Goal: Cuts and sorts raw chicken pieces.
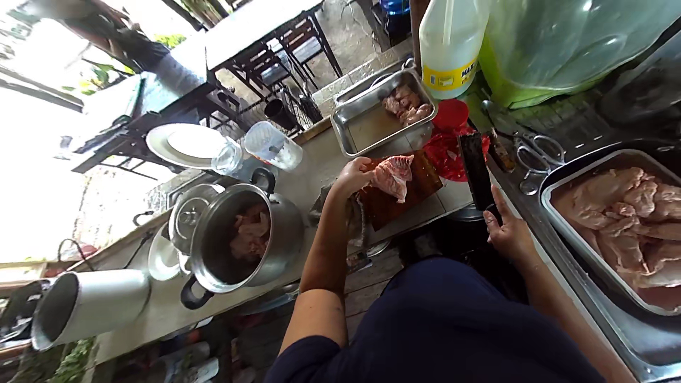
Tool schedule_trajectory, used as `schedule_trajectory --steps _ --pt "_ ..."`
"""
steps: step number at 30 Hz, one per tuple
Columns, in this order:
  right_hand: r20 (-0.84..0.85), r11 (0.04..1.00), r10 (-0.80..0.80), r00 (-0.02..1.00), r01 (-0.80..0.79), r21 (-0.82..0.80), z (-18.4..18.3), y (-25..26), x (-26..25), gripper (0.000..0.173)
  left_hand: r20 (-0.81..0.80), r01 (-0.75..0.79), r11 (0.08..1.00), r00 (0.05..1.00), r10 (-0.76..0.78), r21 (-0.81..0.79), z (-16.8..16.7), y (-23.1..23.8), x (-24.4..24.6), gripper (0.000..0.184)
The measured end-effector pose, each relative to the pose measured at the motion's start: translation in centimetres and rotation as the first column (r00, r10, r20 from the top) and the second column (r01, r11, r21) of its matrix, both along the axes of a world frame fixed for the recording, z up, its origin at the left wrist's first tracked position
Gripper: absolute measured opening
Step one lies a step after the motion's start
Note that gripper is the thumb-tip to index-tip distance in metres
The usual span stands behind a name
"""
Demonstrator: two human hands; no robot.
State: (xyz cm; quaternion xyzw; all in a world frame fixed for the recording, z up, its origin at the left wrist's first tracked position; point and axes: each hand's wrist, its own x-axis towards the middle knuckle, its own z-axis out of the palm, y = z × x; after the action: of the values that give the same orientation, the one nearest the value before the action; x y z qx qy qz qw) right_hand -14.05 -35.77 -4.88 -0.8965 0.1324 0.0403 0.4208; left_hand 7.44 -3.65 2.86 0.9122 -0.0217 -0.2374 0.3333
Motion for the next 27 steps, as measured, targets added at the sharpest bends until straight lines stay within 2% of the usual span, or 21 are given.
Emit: schedule_trajectory --steps 2,4,7,13,15,16,18,19,23,27 --pt "-0.011 1.000 -0.004 1.000 0.005 0.006 0.1 0.1 0.1 0.060 0.018 0.057 0.998 0.998 -0.058 0.023 0.6 -1.0 0.0 0.051" --pt "-0.006 1.000 0.002 1.000 -0.002 0.013 0.2 0.3 0.2 0.060 0.045 0.189 0.979 0.980 -0.193 0.071 0.5 -2.2 0.7 0.058" --pt "-0.022 0.999 0.033 0.999 -0.033 0.011 0.0 0.6 0.2 0.061 -0.009 0.339 0.911 0.938 -0.347 0.235 0.0 -4.4 1.9 0.071" --pt "-0.029 0.999 0.054 0.998 -0.053 0.010 0.3 1.2 0.2 0.060 -0.206 0.444 0.829 0.895 -0.396 0.338 0.8 -6.9 3.2 0.087" --pt "-0.030 0.999 0.044 0.999 -0.044 0.011 0.5 1.4 0.1 0.060 -0.248 0.496 0.790 0.867 -0.431 0.360 1.1 -7.2 3.4 0.083" --pt "-0.029 0.999 0.037 0.999 -0.037 0.011 0.6 1.4 0.0 0.060 -0.258 0.519 0.777 0.854 -0.452 0.356 0.9 -7.1 3.5 0.075" --pt "-0.024 1.000 0.023 0.999 -0.023 0.013 0.4 1.3 -0.3 0.060 -0.237 0.497 0.804 0.867 -0.439 0.328 0.4 -6.7 3.7 0.050" --pt "-0.021 1.000 0.017 1.000 -0.016 0.011 0.1 1.2 -0.4 0.060 -0.228 0.468 0.830 0.882 -0.413 0.304 0.3 -6.4 3.8 0.044" --pt "-0.031 1.000 0.002 1.000 -0.002 0.002 -0.5 0.7 -0.6 0.060 -0.142 0.329 0.939 0.939 -0.314 0.098 0.6 -5.8 3.0 0.033" --pt "-0.014 1.000 -0.011 1.000 0.011 -0.007 -0.2 0.6 -0.3 0.060 -0.028 0.322 0.942 0.945 -0.325 -0.091 1.9 -6.3 2.2 0.028"
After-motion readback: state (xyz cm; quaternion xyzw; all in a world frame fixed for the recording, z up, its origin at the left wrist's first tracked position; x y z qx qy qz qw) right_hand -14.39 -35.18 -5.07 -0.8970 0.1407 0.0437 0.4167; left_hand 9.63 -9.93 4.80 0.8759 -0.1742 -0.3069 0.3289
